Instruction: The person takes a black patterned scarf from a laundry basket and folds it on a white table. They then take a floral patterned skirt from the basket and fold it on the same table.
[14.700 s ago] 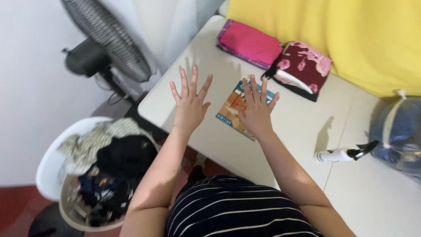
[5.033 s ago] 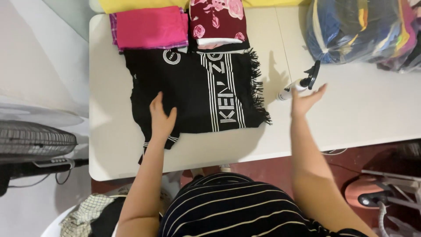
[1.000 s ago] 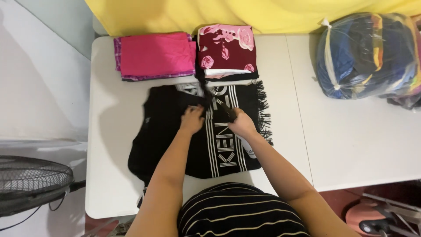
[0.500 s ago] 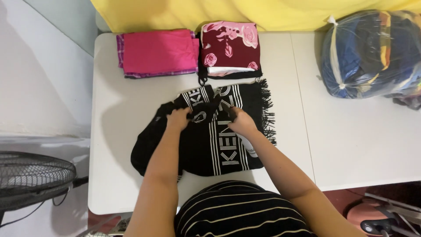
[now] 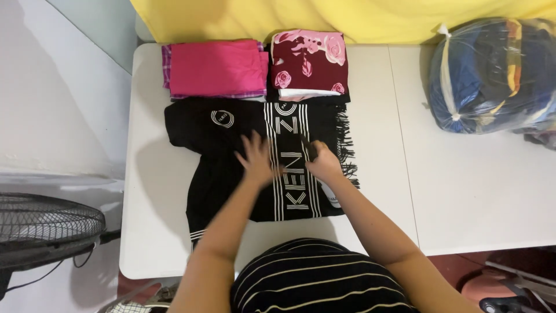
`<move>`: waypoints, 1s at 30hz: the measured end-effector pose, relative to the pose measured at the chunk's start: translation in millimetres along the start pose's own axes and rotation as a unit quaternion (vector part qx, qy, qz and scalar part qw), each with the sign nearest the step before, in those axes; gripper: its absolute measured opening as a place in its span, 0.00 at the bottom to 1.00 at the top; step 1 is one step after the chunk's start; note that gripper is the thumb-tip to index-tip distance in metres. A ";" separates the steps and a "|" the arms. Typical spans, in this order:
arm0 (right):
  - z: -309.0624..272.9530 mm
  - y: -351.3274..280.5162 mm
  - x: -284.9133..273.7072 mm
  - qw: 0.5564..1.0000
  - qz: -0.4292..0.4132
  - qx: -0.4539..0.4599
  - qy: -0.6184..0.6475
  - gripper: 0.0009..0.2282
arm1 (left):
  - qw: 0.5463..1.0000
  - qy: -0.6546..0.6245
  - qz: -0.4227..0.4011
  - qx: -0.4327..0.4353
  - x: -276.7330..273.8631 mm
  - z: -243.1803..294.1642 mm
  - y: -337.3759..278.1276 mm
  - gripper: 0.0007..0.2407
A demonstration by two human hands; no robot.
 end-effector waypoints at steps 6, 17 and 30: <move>-25.0 -43.1 -26.2 0.997 -0.047 0.009 0.055 0.31 | 0.988 0.099 -0.108 0.044 144.9 -24.8 -29.6 0.12; -14.7 -44.3 -15.7 0.998 -0.006 -0.043 0.041 0.23 | 0.864 -0.448 0.214 -0.088 -11.1 -76.2 61.1 0.11; -25.9 -47.9 -24.1 0.938 0.000 -0.143 0.314 0.25 | 0.888 -0.406 0.202 0.071 -89.7 46.4 28.3 0.44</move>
Point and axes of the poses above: each hand's wrist, its own y-axis towards the middle knuckle, its own x-axis out of the palm, z = x × y, the point moved 7 cm from there along y, towards the middle knuckle, and after that the axes turned 13 degrees about x, right-handed, at the moved point
